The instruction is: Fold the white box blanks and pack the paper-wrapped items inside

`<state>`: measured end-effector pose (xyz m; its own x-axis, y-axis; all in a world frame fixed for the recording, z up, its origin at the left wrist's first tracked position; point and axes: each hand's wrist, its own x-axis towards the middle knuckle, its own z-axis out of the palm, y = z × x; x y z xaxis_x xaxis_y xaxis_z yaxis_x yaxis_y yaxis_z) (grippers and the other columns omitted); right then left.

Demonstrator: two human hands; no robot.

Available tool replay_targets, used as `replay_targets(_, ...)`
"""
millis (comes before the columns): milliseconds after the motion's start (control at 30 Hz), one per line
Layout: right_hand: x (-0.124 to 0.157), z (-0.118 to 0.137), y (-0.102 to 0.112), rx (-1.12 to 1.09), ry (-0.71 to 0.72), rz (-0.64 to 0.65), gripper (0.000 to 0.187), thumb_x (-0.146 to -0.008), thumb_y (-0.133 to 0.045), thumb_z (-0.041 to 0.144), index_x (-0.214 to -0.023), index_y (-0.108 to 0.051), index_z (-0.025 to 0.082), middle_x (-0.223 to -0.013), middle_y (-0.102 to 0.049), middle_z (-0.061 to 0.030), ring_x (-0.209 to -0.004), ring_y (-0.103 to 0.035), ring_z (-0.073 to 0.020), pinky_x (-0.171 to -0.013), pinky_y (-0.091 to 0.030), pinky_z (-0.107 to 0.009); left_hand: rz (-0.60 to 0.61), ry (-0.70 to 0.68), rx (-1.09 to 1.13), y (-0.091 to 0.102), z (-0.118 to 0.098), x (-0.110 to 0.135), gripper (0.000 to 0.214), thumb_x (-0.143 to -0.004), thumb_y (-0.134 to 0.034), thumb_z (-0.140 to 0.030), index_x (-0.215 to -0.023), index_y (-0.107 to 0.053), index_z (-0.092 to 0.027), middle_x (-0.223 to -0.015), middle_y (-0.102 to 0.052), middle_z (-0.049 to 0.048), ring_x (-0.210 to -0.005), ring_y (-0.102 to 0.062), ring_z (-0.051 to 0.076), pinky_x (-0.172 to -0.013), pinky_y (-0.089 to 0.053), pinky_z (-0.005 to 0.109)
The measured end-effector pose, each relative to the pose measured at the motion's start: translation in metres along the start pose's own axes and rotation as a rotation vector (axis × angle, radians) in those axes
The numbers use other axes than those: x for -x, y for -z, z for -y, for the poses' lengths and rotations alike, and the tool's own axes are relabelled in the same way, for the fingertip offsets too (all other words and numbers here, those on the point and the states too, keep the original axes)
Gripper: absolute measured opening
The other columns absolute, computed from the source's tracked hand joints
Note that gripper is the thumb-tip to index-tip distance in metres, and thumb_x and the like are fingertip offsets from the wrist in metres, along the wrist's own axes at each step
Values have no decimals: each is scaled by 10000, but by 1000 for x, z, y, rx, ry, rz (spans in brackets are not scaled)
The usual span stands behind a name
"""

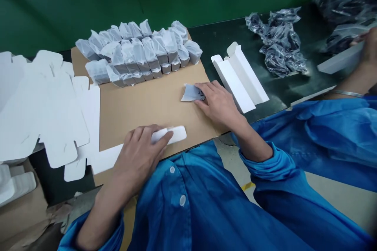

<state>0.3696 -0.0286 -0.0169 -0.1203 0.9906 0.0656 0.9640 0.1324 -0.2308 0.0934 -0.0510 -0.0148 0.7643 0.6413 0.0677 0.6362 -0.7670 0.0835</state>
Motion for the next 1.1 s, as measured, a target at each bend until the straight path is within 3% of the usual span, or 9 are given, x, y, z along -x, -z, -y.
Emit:
replay_targets(200, 18, -2, 8, -121, 13, -47, 383, -918, -561, 205, -1291, -567, 119, -1215, -641, -162, -1123, -578, -316, -970, -486, -465, 45, -73, 8, -1, -4, -13, 589, -897, -489, -85, -1407, -519, -379, -1508, -422, 138, -1288, -501, 339, -922, -468, 484)
replay_targets(333, 43, 10, 16, -394, 226, 51, 375, -933, -572, 209, -1304, -537, 160, -1228, -635, -121, -1135, -589, -254, -961, -520, -407, 65, -112, 36, -1, -3, -9, 560, -882, -479, -38, -1282, -613, -406, -1545, -381, 109, -1350, -456, 332, -914, -468, 487)
replay_targets(433, 46, 23, 13, -313, 422, 185, 352, -977, -466, 166, -1324, -520, 138, -1228, -618, -130, -1126, -572, -251, -964, -521, -408, 48, -143, 79, -2, 0, -6, 441, -898, -485, -63, -1160, -685, -356, -1533, -404, 103, -1356, -455, 322, -925, -477, 476)
replay_targets(533, 39, 37, 7, -152, 466, 220, 387, -991, -349, 111, -1350, -495, 124, -1223, -614, -143, -1100, -567, -262, -959, -518, -423, 32, -154, 130, -3, 2, -4, 411, -885, -490, -47, -1103, -708, -319, -1537, -407, 106, -1356, -462, 313, -966, -477, 472)
replay_targets(667, 38, 58, -2, -188, 399, 160, 488, -992, -279, 99, -1474, -351, 78, -1350, -578, -197, -1195, -553, -306, -1013, -494, -487, 0, -111, 174, -4, 2, 0, 450, -871, -491, -31, -1154, -688, -321, -1519, -437, 104, -1333, -493, 320, -993, -485, 489)
replay_targets(800, 51, 75, -15, -727, 242, 188, 608, -981, -334, 126, -1568, -194, 196, -1457, -532, -145, -1272, -568, -259, -1084, -490, -456, -127, -33, 203, -11, 1, 8, 414, -897, -524, -73, -1259, -575, -268, -1444, -495, 138, -1265, -553, 304, -935, -552, 451)
replay_targets(900, 54, 87, -27, -1107, 20, 202, 574, -983, -393, 200, -1533, -245, 274, -1377, -598, -78, -1215, -620, -178, -1041, -543, -358, -305, -13, 199, -19, -2, 8, 406, -887, -601, -92, -1263, -498, -205, -1376, -536, 164, -1287, -548, 282, -947, -574, 412)
replay_targets(1000, 48, 97, -31, -1117, -28, 148, 519, -961, -475, 239, -1468, -366, 261, -1397, -592, -53, -1233, -602, -181, -1029, -545, -334, -403, -2, 178, -21, -12, 3, 532, -874, -632, -75, -1349, -428, -202, -1403, -513, 174, -1347, -512, 269, -993, -562, 408)
replay_targets(1100, 30, 84, -10, -1022, -41, 106, 451, -951, -511, 249, -1401, -494, 256, -1215, -684, -12, -1064, -660, -188, -919, -572, -327, -484, 15, 183, -11, -20, 3, 758, -855, -680, -93, -1493, -300, -244, -1494, -448, 175, -1398, -467, 274, -1071, -511, 468)
